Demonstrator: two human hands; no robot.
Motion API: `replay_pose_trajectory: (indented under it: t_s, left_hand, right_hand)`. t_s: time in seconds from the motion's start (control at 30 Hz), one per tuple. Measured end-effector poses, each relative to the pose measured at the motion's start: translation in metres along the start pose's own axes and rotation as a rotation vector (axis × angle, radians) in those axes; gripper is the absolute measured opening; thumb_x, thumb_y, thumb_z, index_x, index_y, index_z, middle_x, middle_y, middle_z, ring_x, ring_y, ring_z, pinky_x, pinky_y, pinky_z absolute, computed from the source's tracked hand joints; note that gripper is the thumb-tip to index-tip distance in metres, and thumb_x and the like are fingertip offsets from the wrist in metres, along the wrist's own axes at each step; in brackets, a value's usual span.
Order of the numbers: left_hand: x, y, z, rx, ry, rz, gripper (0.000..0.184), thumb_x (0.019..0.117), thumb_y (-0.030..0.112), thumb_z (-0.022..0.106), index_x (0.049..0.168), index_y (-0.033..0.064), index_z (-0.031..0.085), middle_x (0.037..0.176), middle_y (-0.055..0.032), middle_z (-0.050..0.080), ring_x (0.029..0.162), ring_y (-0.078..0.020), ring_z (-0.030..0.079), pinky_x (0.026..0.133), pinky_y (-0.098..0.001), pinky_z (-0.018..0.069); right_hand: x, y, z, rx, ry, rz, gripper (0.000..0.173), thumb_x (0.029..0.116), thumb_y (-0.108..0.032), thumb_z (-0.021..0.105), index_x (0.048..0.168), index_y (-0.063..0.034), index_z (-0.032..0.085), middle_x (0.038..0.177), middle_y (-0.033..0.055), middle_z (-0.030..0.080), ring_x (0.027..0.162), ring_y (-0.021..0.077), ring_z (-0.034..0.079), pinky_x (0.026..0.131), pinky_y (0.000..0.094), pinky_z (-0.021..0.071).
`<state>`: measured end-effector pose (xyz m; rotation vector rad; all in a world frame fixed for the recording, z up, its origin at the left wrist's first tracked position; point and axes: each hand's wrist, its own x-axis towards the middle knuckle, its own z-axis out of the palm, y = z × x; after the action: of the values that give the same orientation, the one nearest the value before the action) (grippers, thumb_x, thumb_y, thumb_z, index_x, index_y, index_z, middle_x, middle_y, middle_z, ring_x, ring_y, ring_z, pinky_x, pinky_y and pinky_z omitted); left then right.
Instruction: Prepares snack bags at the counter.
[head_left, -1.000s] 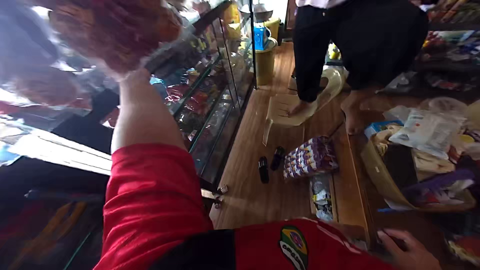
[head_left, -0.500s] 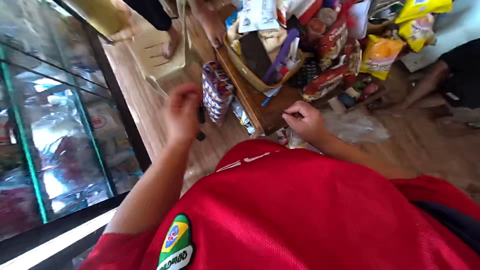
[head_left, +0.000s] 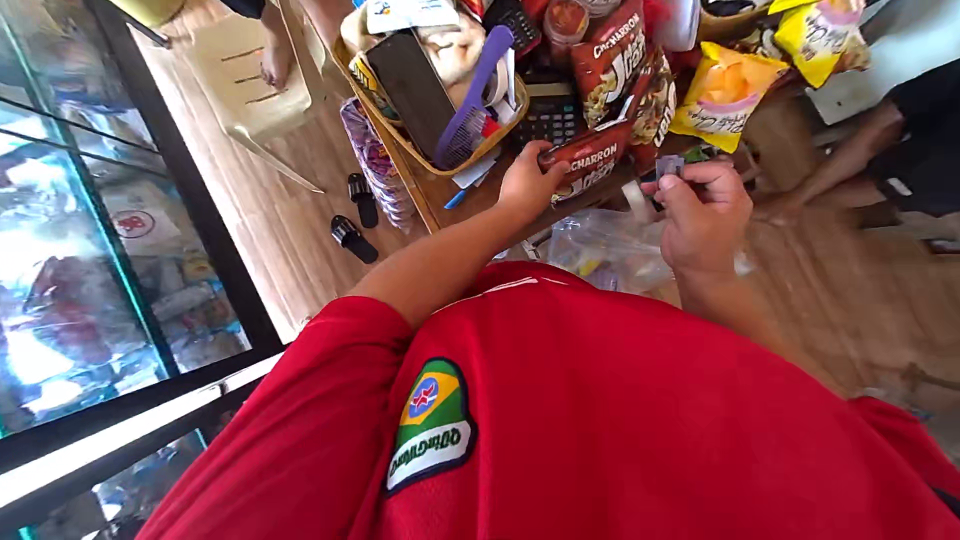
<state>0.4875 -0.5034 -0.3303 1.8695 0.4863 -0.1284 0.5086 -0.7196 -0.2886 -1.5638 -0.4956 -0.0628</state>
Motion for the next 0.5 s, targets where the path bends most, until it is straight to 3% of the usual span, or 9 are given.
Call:
replay_pose_trajectory:
  t_s: [0.2, 0.37, 0.5]
  left_hand:
    - [-0.049, 0.000, -0.040, 0.202, -0.040, 0.125, 0.036, 0.1038, 0.021, 0.059, 0.136, 0.0050, 0.059, 0.102, -0.0174, 0.070, 0.091, -0.0285, 0.068, 0.088, -0.0507, 0.0540]
    - [-0.075, -0.035, -0.068, 0.245, -0.109, 0.003, 0.035, 0.1039, 0.021, 0.061, 0.134, 0.0037, 0.059, 0.103, -0.0178, 0.068, 0.094, -0.0296, 0.066, 0.090, -0.0520, 0.0526]
    - [-0.085, -0.061, -0.062, 0.119, 0.019, -0.028, 0.033, 0.1012, 0.019, 0.065, 0.129, 0.0022, 0.061, 0.106, -0.0165, 0.067, 0.094, -0.0248, 0.066, 0.090, -0.0462, 0.0536]
  right_hand:
    - [0.025, 0.010, 0.029, 0.095, -0.269, -0.026, 0.012, 0.0939, -0.003, 0.064, 0.100, -0.0138, 0.065, 0.095, -0.0090, 0.069, 0.085, 0.0052, 0.069, 0.078, 0.0286, 0.0615]
    - [0.031, 0.031, 0.090, 0.129, -0.503, 0.165, 0.007, 0.0944, -0.004, 0.062, 0.101, -0.0050, 0.062, 0.091, -0.0024, 0.068, 0.078, 0.0085, 0.070, 0.076, 0.0330, 0.0633]
    - [0.028, 0.052, 0.122, 0.086, -0.563, 0.296, 0.007, 0.0955, -0.007, 0.063, 0.101, -0.0026, 0.062, 0.090, 0.0008, 0.066, 0.074, 0.0098, 0.068, 0.074, 0.0341, 0.0638]
